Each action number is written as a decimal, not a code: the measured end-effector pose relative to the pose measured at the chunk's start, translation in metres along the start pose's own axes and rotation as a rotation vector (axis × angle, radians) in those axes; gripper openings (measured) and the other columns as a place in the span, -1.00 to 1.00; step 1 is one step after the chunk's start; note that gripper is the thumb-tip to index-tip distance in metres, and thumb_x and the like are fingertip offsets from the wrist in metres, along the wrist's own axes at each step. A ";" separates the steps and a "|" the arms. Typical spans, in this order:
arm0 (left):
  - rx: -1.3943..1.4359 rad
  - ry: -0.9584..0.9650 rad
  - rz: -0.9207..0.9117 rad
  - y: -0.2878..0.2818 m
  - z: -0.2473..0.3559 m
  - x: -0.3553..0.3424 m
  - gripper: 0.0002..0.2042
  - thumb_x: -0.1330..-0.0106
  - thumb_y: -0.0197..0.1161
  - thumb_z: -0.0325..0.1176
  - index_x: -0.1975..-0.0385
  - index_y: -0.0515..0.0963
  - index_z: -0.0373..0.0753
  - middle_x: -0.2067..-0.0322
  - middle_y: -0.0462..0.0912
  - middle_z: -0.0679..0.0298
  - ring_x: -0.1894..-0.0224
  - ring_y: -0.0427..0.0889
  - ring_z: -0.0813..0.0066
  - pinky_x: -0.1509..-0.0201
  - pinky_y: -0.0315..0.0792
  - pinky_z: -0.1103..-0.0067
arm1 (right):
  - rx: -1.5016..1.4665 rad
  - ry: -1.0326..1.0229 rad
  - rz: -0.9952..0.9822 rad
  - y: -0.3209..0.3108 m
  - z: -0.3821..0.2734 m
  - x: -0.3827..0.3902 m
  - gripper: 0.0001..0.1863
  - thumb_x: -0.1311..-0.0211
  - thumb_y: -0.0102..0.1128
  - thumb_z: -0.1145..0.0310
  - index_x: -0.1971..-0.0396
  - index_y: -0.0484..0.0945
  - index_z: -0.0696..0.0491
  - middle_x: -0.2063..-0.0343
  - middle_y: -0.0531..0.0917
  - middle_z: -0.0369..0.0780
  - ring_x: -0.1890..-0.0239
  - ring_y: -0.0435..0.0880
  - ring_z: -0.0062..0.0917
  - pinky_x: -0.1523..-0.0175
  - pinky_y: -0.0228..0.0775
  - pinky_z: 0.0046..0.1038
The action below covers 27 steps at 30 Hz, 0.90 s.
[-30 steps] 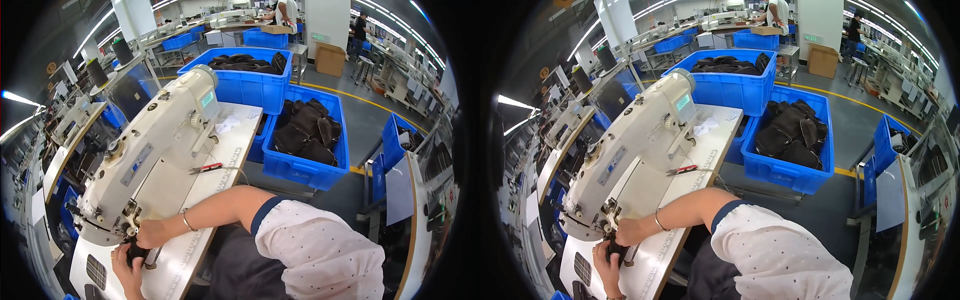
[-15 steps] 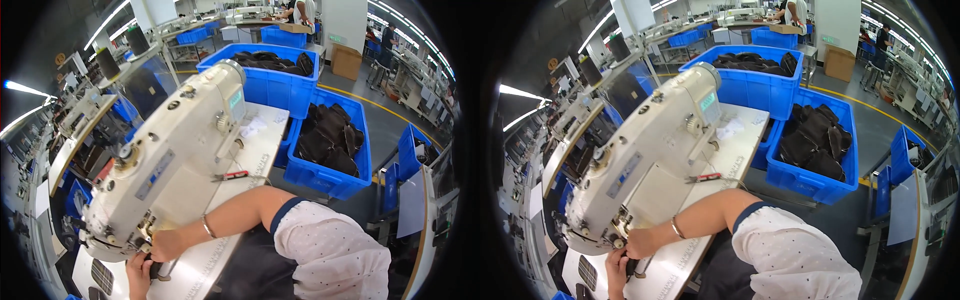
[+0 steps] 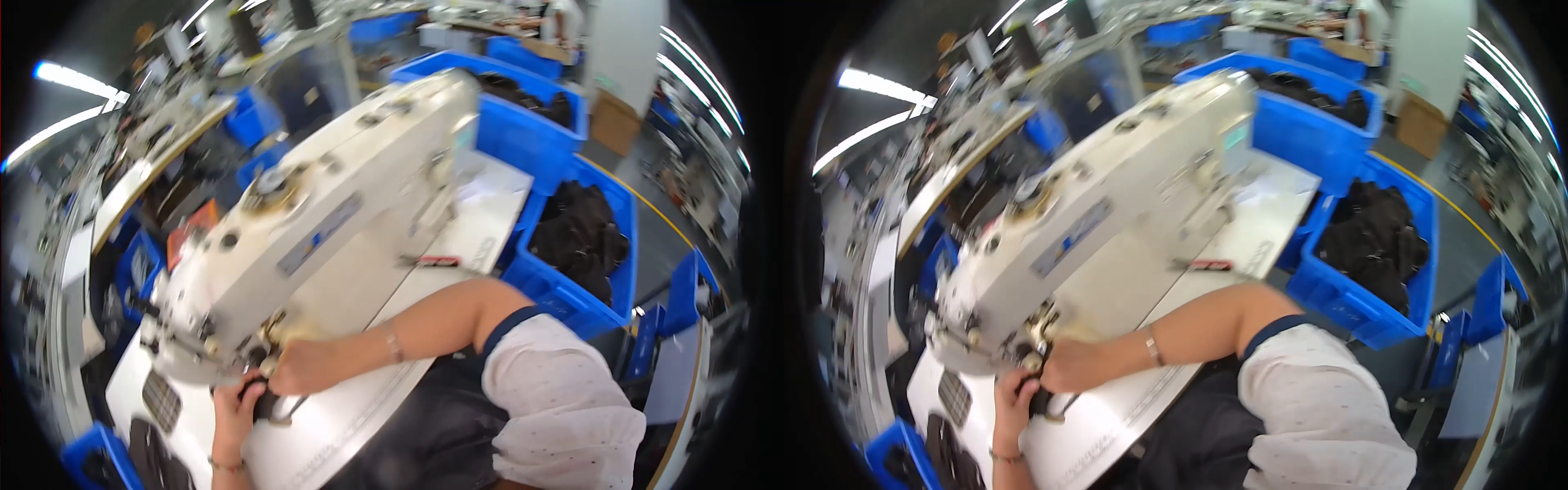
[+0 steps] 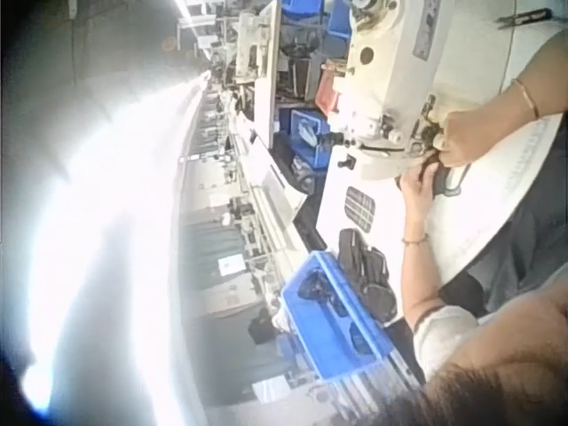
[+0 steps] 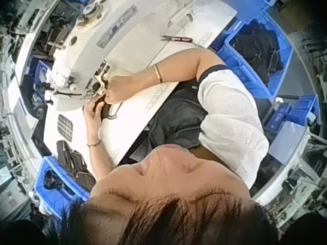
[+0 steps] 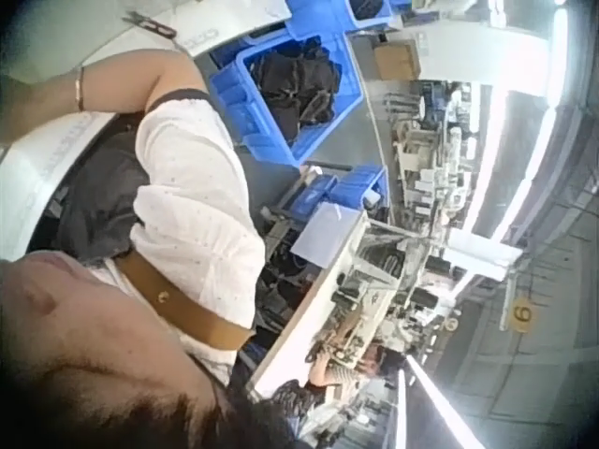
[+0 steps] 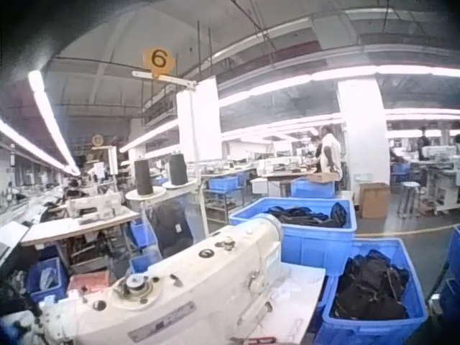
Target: Sewing small black fabric or leather pouches using an industrial sewing machine in a workshop environment.
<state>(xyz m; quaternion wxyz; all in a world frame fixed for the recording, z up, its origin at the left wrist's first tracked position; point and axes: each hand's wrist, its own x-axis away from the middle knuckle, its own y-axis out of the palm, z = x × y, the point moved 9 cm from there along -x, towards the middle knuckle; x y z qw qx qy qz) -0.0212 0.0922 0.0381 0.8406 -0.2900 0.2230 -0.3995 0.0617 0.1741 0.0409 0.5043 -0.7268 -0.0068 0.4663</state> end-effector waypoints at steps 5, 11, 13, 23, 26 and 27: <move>0.078 0.035 -0.065 0.007 0.004 -0.013 -0.81 -0.26 0.23 -0.50 0.16 0.56 -0.39 0.33 0.63 0.17 0.27 0.56 0.48 0.11 0.42 0.59 | 0.035 0.160 -0.212 -0.006 -0.010 0.013 -0.77 0.08 0.13 0.41 0.36 0.51 0.16 0.81 0.48 -0.29 0.77 0.53 -0.49 0.70 0.27 -0.43; -0.181 0.081 -0.059 0.008 0.014 -0.002 -0.78 -0.10 0.33 -0.52 0.23 0.63 -0.24 0.27 0.64 0.14 0.22 0.61 0.21 0.09 0.47 0.44 | -0.063 0.171 -0.317 0.002 -0.020 0.010 -0.85 0.17 0.16 0.44 0.54 0.48 0.19 0.84 0.49 -0.24 0.79 0.53 -0.46 0.70 0.29 -0.41; -0.377 0.144 -0.022 0.008 0.021 0.001 -0.78 -0.05 0.36 -0.48 0.26 0.66 -0.17 0.27 0.64 0.19 0.21 0.61 0.19 0.14 0.49 0.41 | -0.053 0.176 -0.340 0.003 -0.022 0.012 -0.85 0.17 0.15 0.45 0.54 0.48 0.20 0.84 0.49 -0.24 0.79 0.53 -0.48 0.71 0.29 -0.41; -0.349 0.258 0.072 0.010 0.027 0.002 -0.78 0.00 0.39 -0.51 0.30 0.68 -0.23 0.39 0.61 0.19 0.39 0.57 0.28 0.32 0.45 0.48 | -0.004 0.132 -0.377 0.003 -0.028 0.016 -0.52 0.08 0.11 0.45 0.08 0.53 0.35 0.79 0.47 -0.28 0.79 0.48 -0.53 0.73 0.20 -0.46; -0.340 0.271 0.049 0.010 0.029 0.002 -0.79 0.01 0.40 -0.49 0.31 0.68 -0.23 0.38 0.61 0.22 0.40 0.56 0.30 0.32 0.45 0.49 | -0.015 0.126 -0.392 0.005 -0.028 0.016 -0.53 0.07 0.11 0.45 0.08 0.54 0.34 0.78 0.47 -0.29 0.78 0.48 -0.54 0.73 0.19 -0.46; -0.346 0.276 0.035 0.012 0.030 0.001 -0.79 0.01 0.41 -0.48 0.32 0.68 -0.22 0.38 0.62 0.23 0.40 0.56 0.30 0.32 0.45 0.49 | -0.018 0.125 -0.394 0.006 -0.028 0.015 -0.54 0.07 0.12 0.45 0.09 0.54 0.33 0.78 0.47 -0.29 0.78 0.48 -0.54 0.73 0.19 -0.47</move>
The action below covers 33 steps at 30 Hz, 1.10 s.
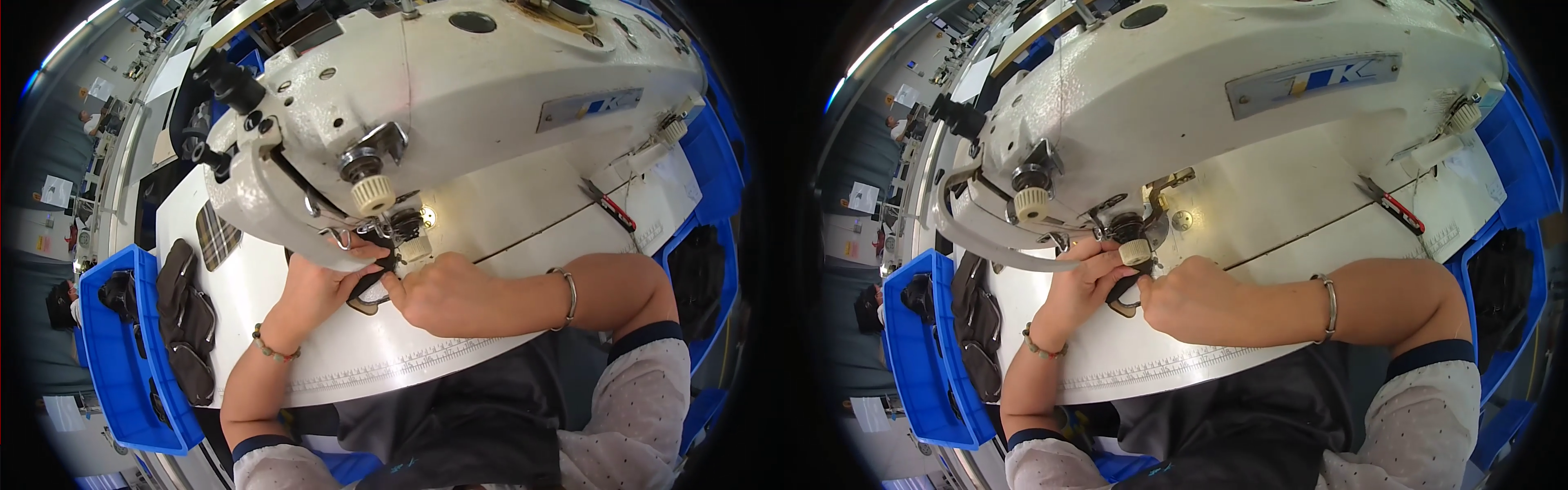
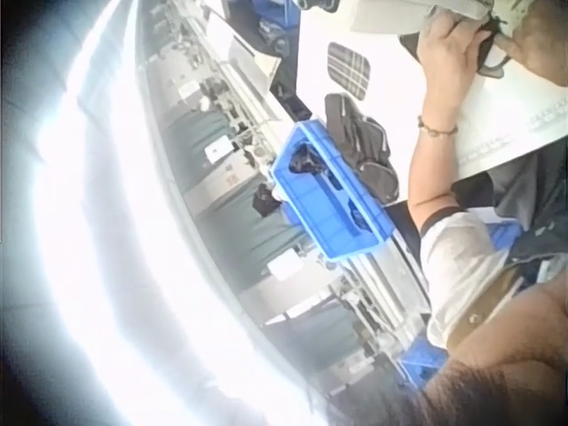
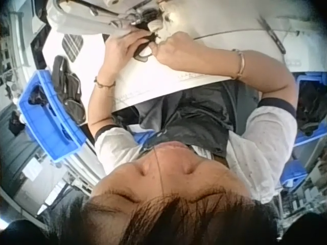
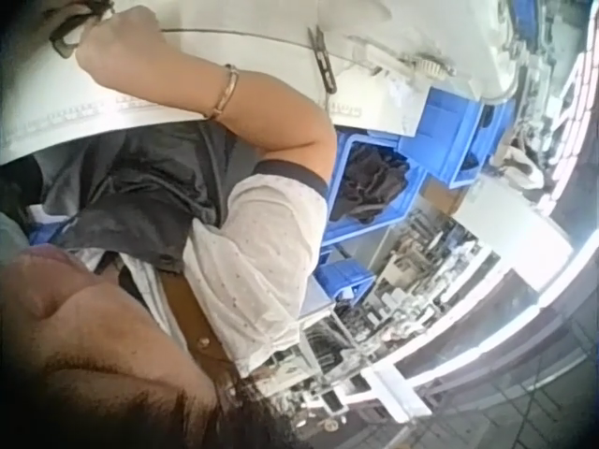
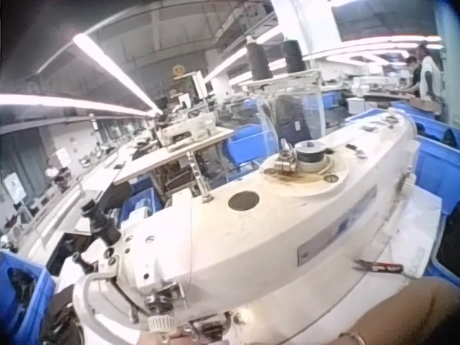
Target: Sewing small black fabric or leather pouches using an industrial sewing machine in a workshop environment.
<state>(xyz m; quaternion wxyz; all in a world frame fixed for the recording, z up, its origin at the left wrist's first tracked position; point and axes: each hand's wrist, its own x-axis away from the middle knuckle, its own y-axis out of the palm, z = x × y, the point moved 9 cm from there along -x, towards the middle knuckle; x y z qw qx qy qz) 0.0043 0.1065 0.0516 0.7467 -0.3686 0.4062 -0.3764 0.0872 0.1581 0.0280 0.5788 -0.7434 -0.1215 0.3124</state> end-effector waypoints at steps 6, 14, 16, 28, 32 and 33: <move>-0.043 0.042 -0.013 0.002 0.003 -0.002 -0.78 0.04 0.42 -0.46 0.33 0.68 -0.22 0.37 0.62 0.27 0.41 0.56 0.32 0.33 0.45 0.49 | 0.039 -0.044 0.047 -0.002 -0.002 0.000 -0.60 0.02 0.11 0.46 0.13 0.56 0.31 0.78 0.46 -0.31 0.77 0.48 -0.55 0.73 0.20 -0.47; 0.010 0.065 0.022 0.000 0.000 0.000 -0.79 0.06 0.43 -0.51 0.37 0.68 -0.25 0.41 0.61 0.26 0.44 0.59 0.32 0.38 0.47 0.51 | 0.008 -0.036 0.071 -0.007 0.000 -0.002 -0.68 0.00 0.12 0.46 0.22 0.58 0.30 0.78 0.50 -0.29 0.76 0.53 -0.52 0.70 0.27 -0.46; -0.014 0.080 0.010 0.003 -0.002 0.002 -0.79 0.07 0.43 -0.51 0.37 0.68 -0.25 0.41 0.62 0.27 0.43 0.59 0.32 0.37 0.47 0.51 | -0.008 -0.026 0.062 -0.007 0.002 -0.003 -0.72 -0.01 0.13 0.46 0.30 0.58 0.32 0.78 0.54 -0.25 0.75 0.56 -0.49 0.70 0.31 -0.44; -0.143 -0.138 0.060 0.002 -0.021 -0.002 -0.84 -0.03 0.41 -0.46 0.37 0.69 -0.26 0.51 0.64 0.17 0.46 0.62 0.25 0.37 0.48 0.48 | 0.066 0.081 0.153 -0.009 0.026 -0.009 -0.93 0.15 0.16 0.44 0.59 0.54 0.09 0.81 0.50 -0.24 0.72 0.57 -0.43 0.64 0.35 -0.42; -0.038 -0.250 0.047 0.004 -0.035 0.000 -0.86 -0.06 0.40 -0.43 0.36 0.69 -0.25 0.49 0.67 0.17 0.47 0.62 0.29 0.36 0.47 0.51 | 0.053 0.097 0.138 -0.008 0.026 -0.008 -0.93 0.17 0.17 0.45 0.59 0.55 0.09 0.78 0.52 -0.22 0.69 0.59 -0.42 0.63 0.36 -0.41; 0.039 -0.267 0.062 0.003 -0.035 -0.001 -0.87 -0.08 0.40 -0.43 0.37 0.70 -0.25 0.49 0.67 0.17 0.49 0.61 0.31 0.36 0.47 0.52 | 0.050 0.109 0.115 -0.006 0.028 -0.007 -0.93 0.17 0.17 0.45 0.59 0.55 0.08 0.78 0.52 -0.22 0.69 0.59 -0.42 0.63 0.36 -0.39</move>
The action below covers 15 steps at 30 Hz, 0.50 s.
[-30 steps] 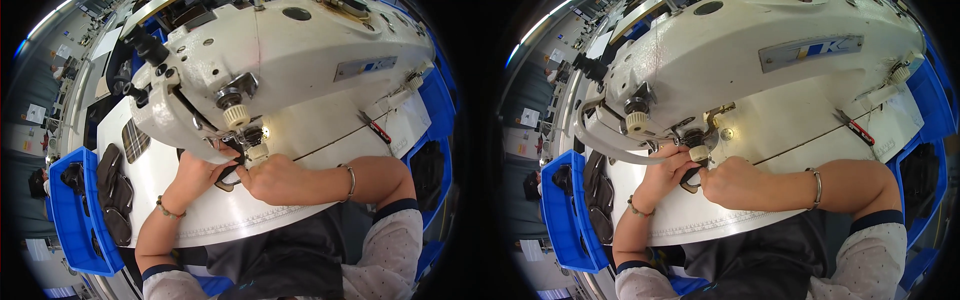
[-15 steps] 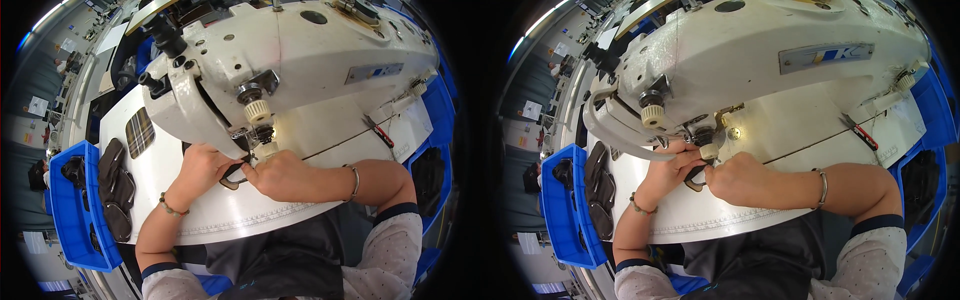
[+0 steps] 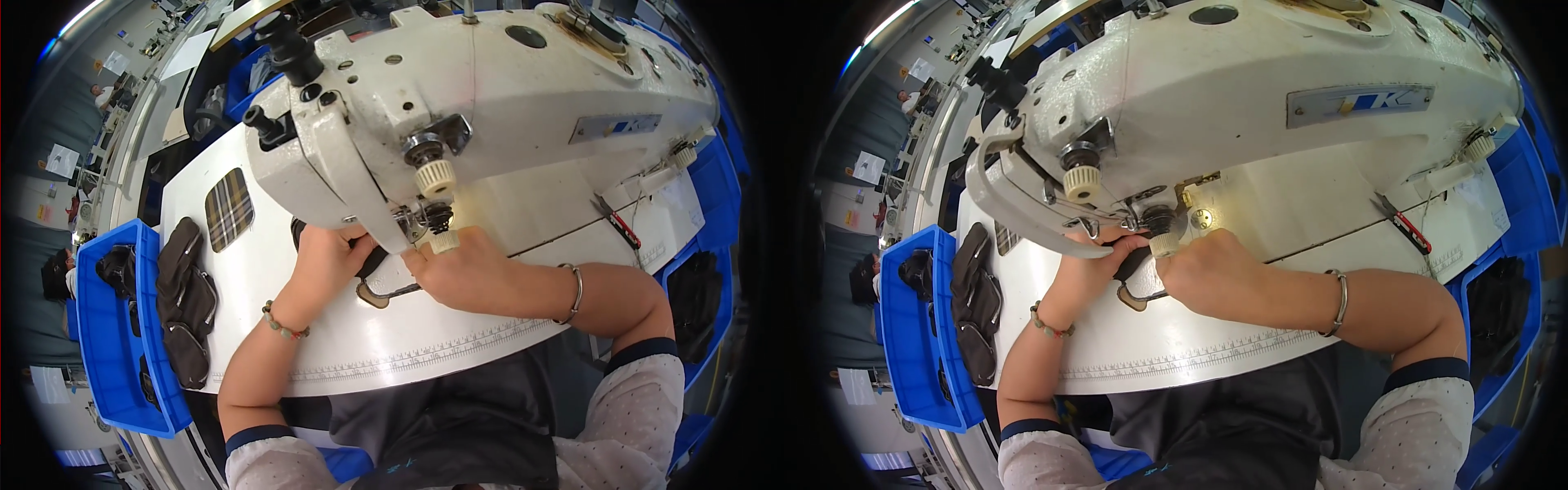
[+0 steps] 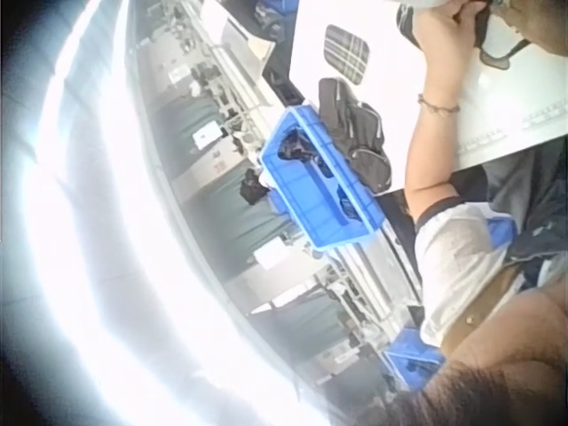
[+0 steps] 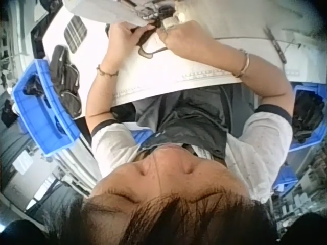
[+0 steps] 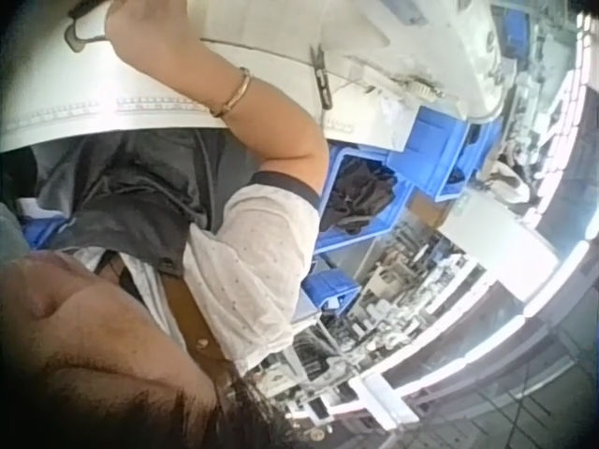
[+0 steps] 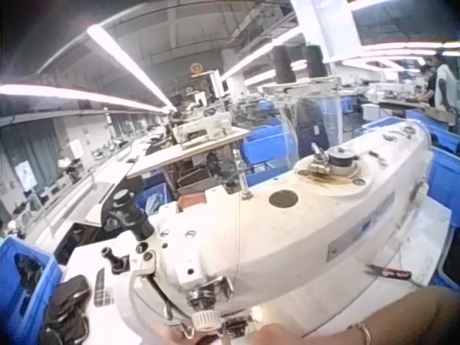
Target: Sewing small black fabric or leather pouches using an industrial sewing machine in a workshop environment.
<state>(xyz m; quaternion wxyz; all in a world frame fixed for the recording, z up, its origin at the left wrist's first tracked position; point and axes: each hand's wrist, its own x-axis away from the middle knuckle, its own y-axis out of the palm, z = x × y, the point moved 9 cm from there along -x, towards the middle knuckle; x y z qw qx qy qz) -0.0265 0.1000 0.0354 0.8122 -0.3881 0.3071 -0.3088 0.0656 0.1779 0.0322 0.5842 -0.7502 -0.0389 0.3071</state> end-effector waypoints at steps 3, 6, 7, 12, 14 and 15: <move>0.073 -0.008 -0.002 -0.002 0.000 -0.002 -0.88 -0.10 0.39 -0.42 0.37 0.70 -0.25 0.50 0.68 0.16 0.51 0.60 0.35 0.36 0.47 0.56 | 0.002 -0.037 0.085 0.006 0.007 0.004 -0.96 0.22 0.18 0.45 0.65 0.56 0.07 0.76 0.53 -0.22 0.69 0.59 -0.41 0.64 0.34 -0.37; 0.068 -0.007 -0.010 -0.002 -0.002 0.000 -0.89 -0.11 0.38 -0.42 0.37 0.70 -0.25 0.49 0.69 0.17 0.51 0.60 0.36 0.36 0.48 0.57 | -0.001 0.126 0.008 -0.014 0.016 -0.005 -0.98 0.26 0.19 0.45 0.73 0.56 0.05 0.76 0.53 -0.22 0.70 0.58 -0.41 0.65 0.33 -0.37; 0.073 -0.001 -0.020 0.001 -0.003 0.000 -0.88 -0.11 0.38 -0.43 0.36 0.70 -0.26 0.48 0.69 0.17 0.49 0.61 0.37 0.35 0.49 0.56 | 0.000 0.126 0.005 -0.013 0.017 -0.005 -0.98 0.26 0.19 0.45 0.73 0.56 0.05 0.76 0.53 -0.22 0.70 0.58 -0.41 0.65 0.33 -0.37; 0.059 0.054 0.002 0.006 -0.007 0.002 -0.84 -0.07 0.40 -0.48 0.33 0.69 -0.27 0.43 0.70 0.18 0.40 0.65 0.36 0.29 0.52 0.52 | 0.020 0.069 -0.034 -0.010 0.016 -0.006 -0.97 0.27 0.20 0.45 0.72 0.57 0.08 0.75 0.53 -0.22 0.70 0.58 -0.41 0.66 0.31 -0.38; 0.039 0.071 0.001 0.008 -0.011 0.004 -0.83 -0.06 0.40 -0.51 0.31 0.69 -0.28 0.40 0.70 0.18 0.37 0.66 0.35 0.27 0.53 0.51 | 0.023 0.059 -0.013 -0.010 0.012 -0.007 -0.93 0.24 0.20 0.45 0.65 0.60 0.10 0.76 0.52 -0.22 0.70 0.57 -0.41 0.65 0.31 -0.38; 0.058 0.069 -0.010 0.009 -0.013 0.004 -0.82 -0.06 0.39 -0.53 0.30 0.69 -0.28 0.37 0.71 0.19 0.36 0.67 0.35 0.25 0.53 0.51 | 0.027 0.052 0.009 -0.011 0.010 -0.008 -0.88 0.22 0.20 0.46 0.57 0.62 0.12 0.76 0.52 -0.22 0.70 0.57 -0.40 0.65 0.31 -0.38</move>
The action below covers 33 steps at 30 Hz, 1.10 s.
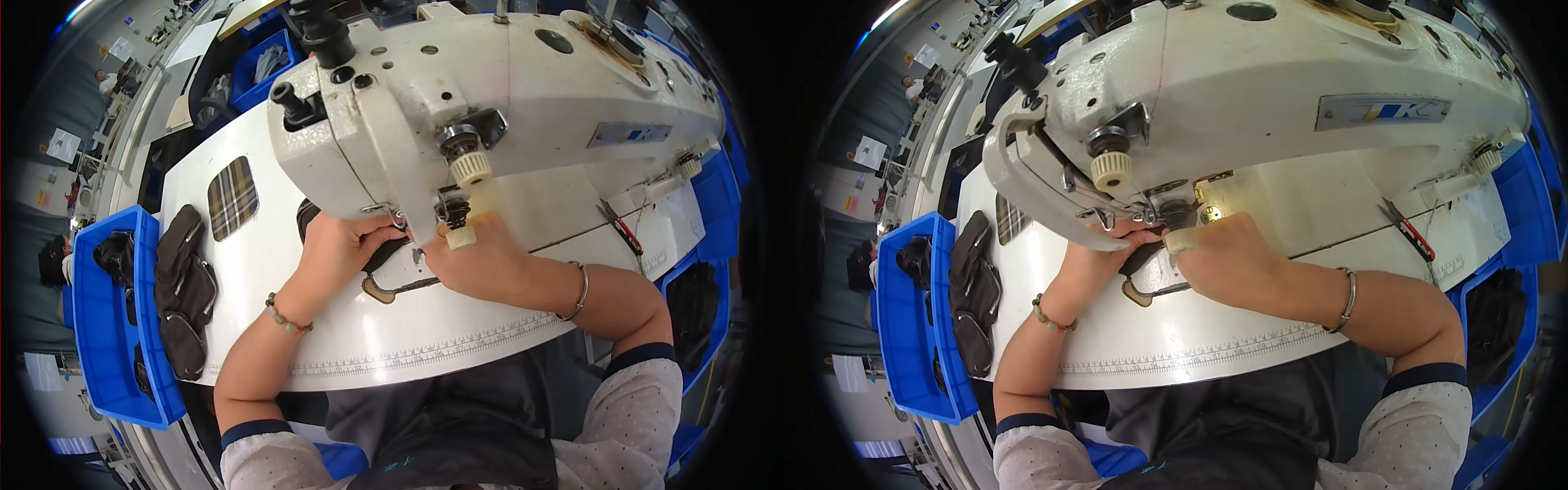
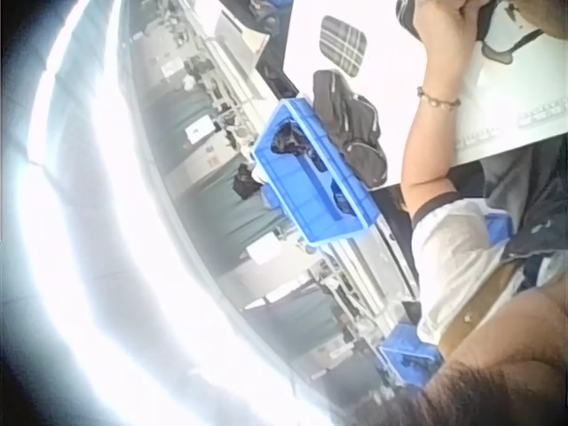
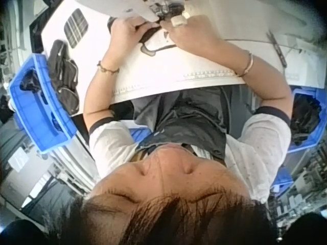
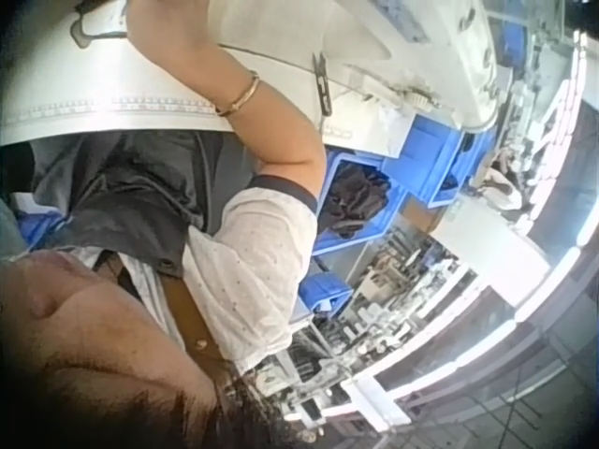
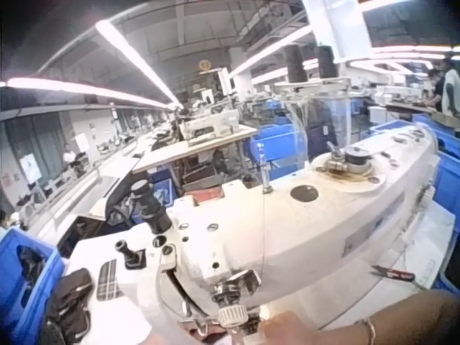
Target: Sewing small black fabric or leather pouches using an industrial sewing machine in a workshop environment.
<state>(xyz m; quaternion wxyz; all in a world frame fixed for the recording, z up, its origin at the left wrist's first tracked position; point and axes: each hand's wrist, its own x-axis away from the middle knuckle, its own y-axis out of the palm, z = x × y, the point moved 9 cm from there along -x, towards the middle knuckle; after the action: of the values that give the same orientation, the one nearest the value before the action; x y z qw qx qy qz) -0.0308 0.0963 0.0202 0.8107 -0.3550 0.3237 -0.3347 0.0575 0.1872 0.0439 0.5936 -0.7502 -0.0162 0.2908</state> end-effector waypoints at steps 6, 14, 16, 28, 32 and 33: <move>-0.065 0.042 -0.043 -0.005 0.011 -0.002 -0.78 -0.04 0.39 -0.53 0.27 0.69 -0.24 0.36 0.71 0.19 0.37 0.68 0.34 0.25 0.54 0.51 | 0.009 -0.063 -0.017 0.013 -0.005 0.006 -0.63 0.19 0.17 0.49 0.25 0.62 0.24 0.78 0.51 -0.19 0.70 0.56 -0.35 0.64 0.32 -0.35; -0.165 0.128 0.030 -0.010 0.024 -0.006 -0.82 -0.01 0.43 -0.45 0.33 0.71 -0.16 0.49 0.69 0.26 0.42 0.67 0.34 0.32 0.52 0.52 | 0.072 -0.089 -0.014 0.017 -0.006 0.006 -0.59 0.20 0.16 0.50 0.22 0.60 0.26 0.79 0.50 -0.17 0.71 0.56 -0.34 0.62 0.34 -0.34; -0.174 0.151 0.078 -0.013 0.026 -0.006 -0.83 0.01 0.45 -0.41 0.37 0.71 -0.16 0.52 0.68 0.25 0.45 0.65 0.31 0.36 0.50 0.51 | 0.082 -0.085 -0.010 0.016 -0.006 0.005 -0.62 0.21 0.16 0.50 0.25 0.61 0.26 0.79 0.50 -0.17 0.70 0.56 -0.34 0.62 0.34 -0.33; -0.382 0.060 0.173 -0.017 0.042 -0.007 -0.85 -0.04 0.42 -0.28 0.58 0.65 -0.20 0.70 0.56 0.20 0.63 0.55 0.20 0.54 0.43 0.44 | -0.238 0.149 0.086 0.006 0.016 0.010 -0.96 0.26 0.20 0.46 0.76 0.54 0.06 0.73 0.53 -0.18 0.62 0.62 -0.33 0.57 0.41 -0.34; -0.321 0.154 0.208 -0.024 0.048 -0.010 -0.84 -0.02 0.43 -0.31 0.57 0.65 -0.25 0.68 0.56 0.15 0.61 0.56 0.19 0.51 0.44 0.48 | 0.092 -0.095 -0.093 0.021 -0.005 0.011 -0.92 0.06 0.19 0.44 0.50 0.56 0.10 0.66 0.57 -0.26 0.62 0.57 -0.47 0.56 0.36 -0.44; -0.250 0.122 0.171 -0.024 0.044 -0.012 -0.83 -0.01 0.44 -0.32 0.56 0.65 -0.28 0.65 0.58 0.12 0.59 0.58 0.20 0.50 0.45 0.50 | 0.043 -0.114 0.017 0.012 -0.007 0.011 -0.91 0.27 0.22 0.44 0.81 0.53 0.04 0.73 0.55 -0.20 0.66 0.61 -0.41 0.60 0.38 -0.41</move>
<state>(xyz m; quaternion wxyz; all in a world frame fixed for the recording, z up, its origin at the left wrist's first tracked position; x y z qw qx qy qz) -0.0121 0.1085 0.0665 0.7646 -0.4031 0.4406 -0.2424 0.0661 0.1816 0.0289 0.6050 -0.7197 -0.0374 0.3385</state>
